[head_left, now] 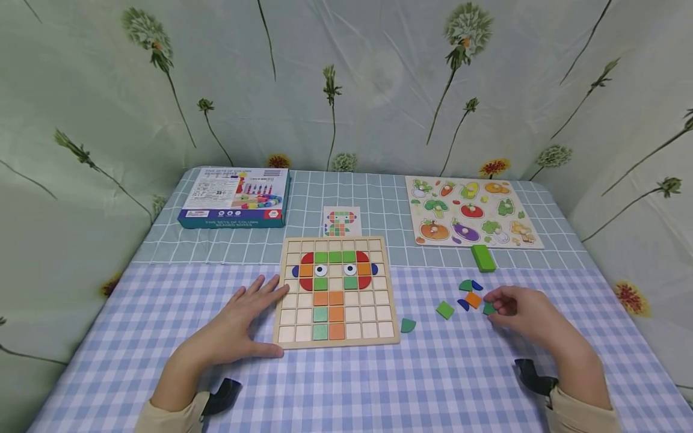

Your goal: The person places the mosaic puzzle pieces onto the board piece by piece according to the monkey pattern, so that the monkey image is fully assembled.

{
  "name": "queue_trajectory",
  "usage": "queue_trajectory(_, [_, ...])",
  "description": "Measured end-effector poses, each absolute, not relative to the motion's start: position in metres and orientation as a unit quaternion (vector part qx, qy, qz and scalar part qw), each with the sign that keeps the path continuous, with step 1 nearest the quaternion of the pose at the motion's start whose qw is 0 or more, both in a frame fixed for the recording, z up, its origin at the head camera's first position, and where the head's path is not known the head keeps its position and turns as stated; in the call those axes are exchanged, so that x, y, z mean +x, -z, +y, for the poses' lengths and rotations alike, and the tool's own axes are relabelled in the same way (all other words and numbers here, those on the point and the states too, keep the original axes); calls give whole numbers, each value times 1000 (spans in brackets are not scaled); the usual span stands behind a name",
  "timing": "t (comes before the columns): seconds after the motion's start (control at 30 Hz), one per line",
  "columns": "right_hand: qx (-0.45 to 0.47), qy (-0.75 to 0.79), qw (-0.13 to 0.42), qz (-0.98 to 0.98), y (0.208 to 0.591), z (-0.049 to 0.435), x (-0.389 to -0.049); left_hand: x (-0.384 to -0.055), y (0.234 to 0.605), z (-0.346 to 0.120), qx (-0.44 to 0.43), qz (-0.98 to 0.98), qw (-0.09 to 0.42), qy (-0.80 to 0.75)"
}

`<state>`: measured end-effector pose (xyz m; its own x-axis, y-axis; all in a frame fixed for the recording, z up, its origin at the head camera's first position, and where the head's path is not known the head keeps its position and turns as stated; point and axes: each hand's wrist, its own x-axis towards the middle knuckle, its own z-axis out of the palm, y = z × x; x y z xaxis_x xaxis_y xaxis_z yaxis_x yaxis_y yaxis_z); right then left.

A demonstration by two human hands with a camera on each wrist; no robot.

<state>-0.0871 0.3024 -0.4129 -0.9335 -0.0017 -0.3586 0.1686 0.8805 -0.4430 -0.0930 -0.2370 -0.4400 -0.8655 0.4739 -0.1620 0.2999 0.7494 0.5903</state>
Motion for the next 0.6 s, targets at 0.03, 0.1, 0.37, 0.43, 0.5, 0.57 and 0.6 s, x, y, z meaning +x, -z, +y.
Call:
queue_trajectory(0.03, [43, 239, 177, 954, 413, 303, -87, -93, 440, -237, 211, 923, 151, -286])
queue_trajectory(0.1, [43, 234, 174, 956, 413, 303, -87, -93, 440, -237, 208, 923, 152, -285])
queue_trajectory(0.37, [42, 219, 160, 962, 415, 303, -87, -93, 441, -238, 202, 925, 157, -280])
queue_trajectory(0.43, [42, 219, 160, 962, 416, 302, -87, -93, 441, -238, 204, 925, 156, -280])
queue_trajectory(0.5, [39, 219, 157, 962, 415, 301, -87, -93, 441, -238, 206, 925, 155, -280])
queue_trajectory(0.57, [32, 221, 152, 963, 414, 299, -87, -93, 441, -238, 207, 925, 153, -279])
queue_trajectory(0.6, [26, 222, 149, 963, 412, 297, -87, -93, 441, -239, 209, 925, 151, -279])
